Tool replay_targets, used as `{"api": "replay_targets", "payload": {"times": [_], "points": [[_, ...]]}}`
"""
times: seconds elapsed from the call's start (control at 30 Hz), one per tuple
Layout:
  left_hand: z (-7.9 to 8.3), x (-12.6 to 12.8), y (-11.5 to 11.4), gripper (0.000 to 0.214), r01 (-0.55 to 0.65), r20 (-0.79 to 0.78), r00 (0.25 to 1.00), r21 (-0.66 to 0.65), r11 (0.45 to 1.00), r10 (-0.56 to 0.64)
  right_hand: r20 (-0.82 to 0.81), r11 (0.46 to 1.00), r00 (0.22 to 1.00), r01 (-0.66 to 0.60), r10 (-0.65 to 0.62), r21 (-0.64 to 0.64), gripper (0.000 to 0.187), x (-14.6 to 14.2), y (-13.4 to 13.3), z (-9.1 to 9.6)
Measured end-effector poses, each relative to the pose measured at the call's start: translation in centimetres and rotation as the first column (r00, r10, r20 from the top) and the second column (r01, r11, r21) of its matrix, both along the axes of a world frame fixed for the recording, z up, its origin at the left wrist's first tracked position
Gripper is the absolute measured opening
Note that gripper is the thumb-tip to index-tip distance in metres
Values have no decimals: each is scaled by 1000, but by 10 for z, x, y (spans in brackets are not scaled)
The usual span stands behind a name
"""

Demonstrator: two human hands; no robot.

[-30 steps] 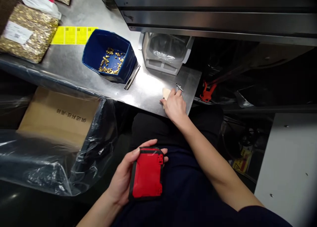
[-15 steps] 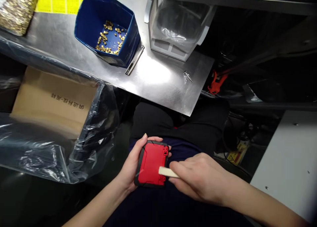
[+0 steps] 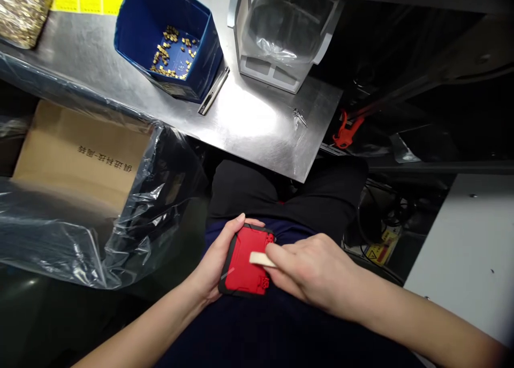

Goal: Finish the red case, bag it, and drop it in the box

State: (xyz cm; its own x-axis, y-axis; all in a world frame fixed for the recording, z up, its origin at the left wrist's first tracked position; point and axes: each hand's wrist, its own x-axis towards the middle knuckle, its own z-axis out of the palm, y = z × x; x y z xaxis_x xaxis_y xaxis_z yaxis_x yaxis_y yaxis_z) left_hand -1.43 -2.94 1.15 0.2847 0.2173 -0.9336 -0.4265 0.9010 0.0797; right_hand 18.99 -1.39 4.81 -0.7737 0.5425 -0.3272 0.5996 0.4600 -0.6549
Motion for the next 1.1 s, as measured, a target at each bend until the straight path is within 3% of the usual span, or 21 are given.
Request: {"api": "replay_targets", "payload": {"times": [0.53,0.67,0.77,0.97,1.1], "points": [[1,-4,-2,52,12,-11,1000,-27,1000,-12,91,993,995,-16,27,-120,22,-10,14,5],[0,-5,0,49,11,-29,1000,28,1000,-10,73,985,995,-60,73,-162,20,-12,18,6],[0,-7,2,47,20,-8,1000,-18,1000,-20,106,985,994,-19,38,-172,21,-12,21,5],[-2,-12,9,48,94,20,995,35,995,-95,9,970,986,-163,167,-181,22,-17,26,5],[-2,-15,8,48,44,31,999,-4,999,-44,65,963,988,-118,138,-244,15,-20,26,7]]}}
